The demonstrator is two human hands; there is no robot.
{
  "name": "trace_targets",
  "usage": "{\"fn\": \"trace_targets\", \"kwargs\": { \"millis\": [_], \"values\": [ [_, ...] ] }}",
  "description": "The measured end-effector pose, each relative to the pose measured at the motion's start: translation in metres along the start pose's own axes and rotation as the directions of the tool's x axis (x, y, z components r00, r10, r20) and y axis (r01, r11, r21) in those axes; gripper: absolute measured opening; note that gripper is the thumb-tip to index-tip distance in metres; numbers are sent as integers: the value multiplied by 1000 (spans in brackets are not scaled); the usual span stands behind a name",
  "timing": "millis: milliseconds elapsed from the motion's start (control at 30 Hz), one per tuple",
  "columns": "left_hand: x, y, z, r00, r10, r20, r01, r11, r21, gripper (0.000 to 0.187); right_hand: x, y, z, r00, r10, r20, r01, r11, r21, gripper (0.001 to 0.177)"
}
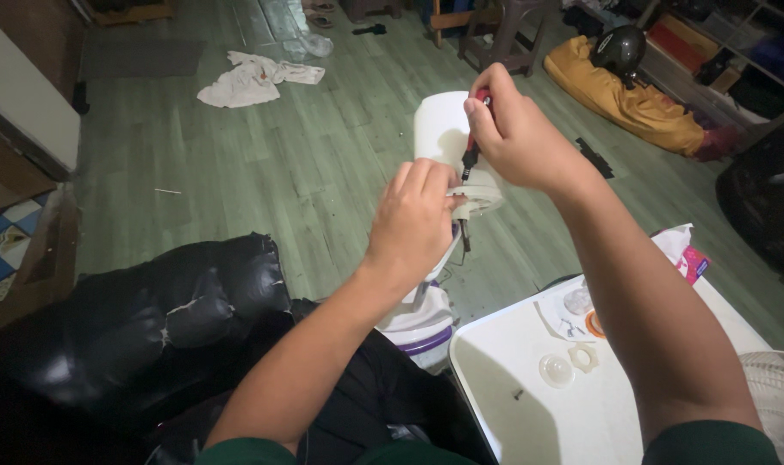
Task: The person uses a screwdriver to remove screws from the rear housing of a white electric fan. They detach the housing and place it on the table, then continue to unscrew additional fasteners from the fan's motor assembly.
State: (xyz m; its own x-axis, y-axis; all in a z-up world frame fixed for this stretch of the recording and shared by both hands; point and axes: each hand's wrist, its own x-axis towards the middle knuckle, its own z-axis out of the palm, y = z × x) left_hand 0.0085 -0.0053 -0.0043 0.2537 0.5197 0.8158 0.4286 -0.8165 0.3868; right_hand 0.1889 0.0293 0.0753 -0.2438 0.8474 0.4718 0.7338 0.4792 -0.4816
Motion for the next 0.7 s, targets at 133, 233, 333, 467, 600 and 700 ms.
{"fn": "trace_targets", "kwargs": {
  "millis": [133, 233, 333, 467, 600, 700],
  "values": [
    [-2, -1, 1, 1000, 9, -11, -9, 1000, -11, 20, -8, -4, -1, 997, -70, -23, 70, 998, -6, 18],
    [-2, -1, 0, 1000, 10, -13, -11, 1000, -12, 21, -13, -6, -2, 994, -104, -43, 103, 995, -6, 19],
    [-2, -2, 0, 1000, 0, -8, -1, 1000, -17, 21, -18, -10, -2, 993, -108, -51, 109, 994, 19, 19],
    [0, -2, 0, 1000, -3, -3, 3, 1000, -22, 22, -23, -19, -3, 992, -112, -56, 111, 994, -22, 18],
    [3, -4, -1, 1000, 18, -12, -19, 999, -39, 23, -26, -22, -7, 994, -111, -25, 108, 990, -85, 18],
    [3, -5, 2, 1000, -13, 7, 13, 1000, -13, 21, -18, -10, -5, 990, -131, -51, 130, 991, -24, 17]
  ]
}}
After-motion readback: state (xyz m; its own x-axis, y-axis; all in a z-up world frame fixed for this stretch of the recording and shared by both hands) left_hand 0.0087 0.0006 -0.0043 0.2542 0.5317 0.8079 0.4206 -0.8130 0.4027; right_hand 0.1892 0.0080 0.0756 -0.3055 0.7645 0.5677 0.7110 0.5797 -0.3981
